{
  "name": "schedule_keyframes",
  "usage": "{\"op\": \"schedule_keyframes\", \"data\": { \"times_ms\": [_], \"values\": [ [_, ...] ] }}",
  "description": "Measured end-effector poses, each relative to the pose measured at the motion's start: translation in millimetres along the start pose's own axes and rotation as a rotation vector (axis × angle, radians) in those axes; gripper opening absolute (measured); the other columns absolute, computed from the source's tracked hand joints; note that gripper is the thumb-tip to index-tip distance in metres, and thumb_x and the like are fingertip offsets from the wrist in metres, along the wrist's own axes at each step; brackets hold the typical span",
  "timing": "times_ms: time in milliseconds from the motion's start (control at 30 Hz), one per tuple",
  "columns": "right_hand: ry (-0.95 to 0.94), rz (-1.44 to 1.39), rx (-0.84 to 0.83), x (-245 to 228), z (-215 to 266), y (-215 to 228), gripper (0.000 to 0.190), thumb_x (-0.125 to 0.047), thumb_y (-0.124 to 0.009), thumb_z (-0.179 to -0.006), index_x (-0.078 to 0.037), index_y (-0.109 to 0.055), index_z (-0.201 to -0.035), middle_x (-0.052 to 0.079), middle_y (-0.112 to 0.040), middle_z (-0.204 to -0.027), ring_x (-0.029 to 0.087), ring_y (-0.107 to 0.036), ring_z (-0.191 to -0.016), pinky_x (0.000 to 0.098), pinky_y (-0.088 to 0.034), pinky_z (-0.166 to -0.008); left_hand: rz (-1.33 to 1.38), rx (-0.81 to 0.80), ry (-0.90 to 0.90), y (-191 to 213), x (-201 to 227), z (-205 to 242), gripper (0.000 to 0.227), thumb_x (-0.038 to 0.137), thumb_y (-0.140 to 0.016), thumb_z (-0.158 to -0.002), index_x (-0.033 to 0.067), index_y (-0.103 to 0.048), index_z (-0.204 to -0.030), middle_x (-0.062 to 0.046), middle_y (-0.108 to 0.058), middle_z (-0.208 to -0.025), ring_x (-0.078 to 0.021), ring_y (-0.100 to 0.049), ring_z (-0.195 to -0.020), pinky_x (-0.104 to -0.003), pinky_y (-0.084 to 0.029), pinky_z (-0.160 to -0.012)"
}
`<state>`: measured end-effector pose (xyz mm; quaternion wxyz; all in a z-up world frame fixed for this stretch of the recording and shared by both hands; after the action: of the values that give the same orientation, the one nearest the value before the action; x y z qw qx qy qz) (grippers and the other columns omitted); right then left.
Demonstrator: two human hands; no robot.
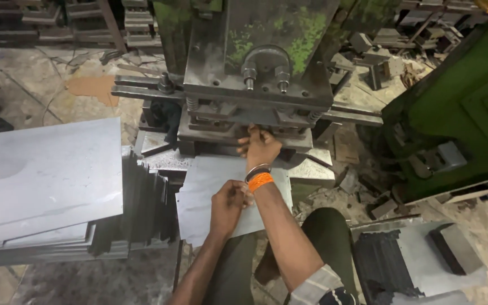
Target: Manually feeding rectangular metal sheets into a industrial stamping press to process them.
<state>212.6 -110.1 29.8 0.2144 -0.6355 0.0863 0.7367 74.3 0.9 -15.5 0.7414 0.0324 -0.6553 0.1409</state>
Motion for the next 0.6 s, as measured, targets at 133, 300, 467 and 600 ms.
{"op": "schedule_keyframes", "data": {
  "times_ms": [133,300,467,600],
  "values": [
    [0.016,-0.012,0.0,4,-3,0,0.02,-0.021,-0.072,-0.088,-0.002,-0.071,-0.083,0.02,-0.071,-0.063,0.025,-0.064,-0.037,0.0292,-0.048,-0.03,-0.04,0.001,-0.048,1,3,4,0.02,0.01,-0.057,-0.098,0.0001,-0.073,-0.103,-0.02,-0.078,-0.086,-0.0223,-0.075,-0.068,-0.031,-0.064,-0.065],
    [0.023,-0.006,0.015,-6,5,2,0.014,-0.016,-0.069,-0.086,-0.002,-0.071,-0.082,0.02,-0.071,-0.062,0.024,-0.063,-0.036,0.0283,-0.048,-0.029,-0.177,0.014,-0.107,0,-1,-1,0.018,0.012,-0.059,-0.098,0.0024,-0.073,-0.095,-0.018,-0.077,-0.078,-0.0242,-0.077,-0.064,-0.036,-0.063,-0.059],
    [0.025,-0.005,0.014,-7,5,2,0.018,-0.018,-0.071,-0.087,-0.001,-0.07,-0.082,0.02,-0.071,-0.062,0.023,-0.063,-0.036,0.0283,-0.047,-0.03,-0.201,-0.012,-0.12,-3,14,0,0.016,0.011,-0.061,-0.096,0.0,-0.073,-0.1,-0.021,-0.076,-0.08,-0.0285,-0.076,-0.068,-0.041,-0.06,-0.066],
    [0.009,0.018,0.023,-1,1,-1,0.017,-0.018,-0.071,-0.089,-0.002,-0.069,-0.082,0.019,-0.072,-0.064,0.025,-0.065,-0.038,0.03,-0.049,-0.031,-0.241,-0.031,-0.116,-2,15,-7,0.014,0.014,-0.063,-0.091,0.0042,-0.073,-0.091,-0.016,-0.075,-0.074,-0.0268,-0.075,-0.066,-0.039,-0.058,-0.067]
  ]
}}
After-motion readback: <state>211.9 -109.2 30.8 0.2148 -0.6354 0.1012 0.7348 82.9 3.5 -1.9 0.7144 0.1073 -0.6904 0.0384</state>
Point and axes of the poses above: each hand's wrist, its own z-axis away from the middle knuckle, its own y-axis out of the back of the hand, x = y × z, the point moved 9 cm from there along -z, towards the middle knuckle
